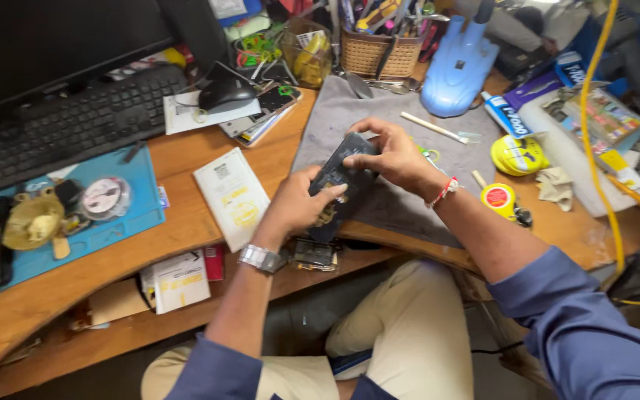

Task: The person assembles a mobile phone by connecting internal cables to the circuit board, placing the battery into the chassis, and securing the screen assembly to the main body with rubber bands.

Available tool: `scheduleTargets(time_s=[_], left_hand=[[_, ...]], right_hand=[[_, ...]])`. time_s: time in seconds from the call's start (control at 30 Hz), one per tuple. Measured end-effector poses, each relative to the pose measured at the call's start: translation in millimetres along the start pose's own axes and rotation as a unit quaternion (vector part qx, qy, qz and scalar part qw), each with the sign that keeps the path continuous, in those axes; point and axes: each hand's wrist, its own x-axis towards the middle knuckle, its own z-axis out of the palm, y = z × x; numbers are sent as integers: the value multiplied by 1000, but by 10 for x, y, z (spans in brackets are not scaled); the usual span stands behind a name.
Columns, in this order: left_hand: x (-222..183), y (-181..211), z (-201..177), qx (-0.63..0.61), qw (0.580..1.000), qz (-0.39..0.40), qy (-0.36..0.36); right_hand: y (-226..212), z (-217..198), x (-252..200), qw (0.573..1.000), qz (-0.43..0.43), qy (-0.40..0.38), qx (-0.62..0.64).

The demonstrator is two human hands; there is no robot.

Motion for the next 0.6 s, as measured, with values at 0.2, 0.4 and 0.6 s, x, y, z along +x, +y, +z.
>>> scheduleTargets(time_s=[0.2, 0.4, 0.6], left_hand=[[208, -147, 123, -84, 995, -59, 13], [497, -281, 281, -158, 984, -85, -5], [604, -475, 246, -147, 984, -78, -63]], right_hand=[[-450, -953, -153, 858, -86, 202, -464], [-395, -930, -164, 797, 150, 141, -568], [-332, -803, -107, 778, 183, 101, -593]])
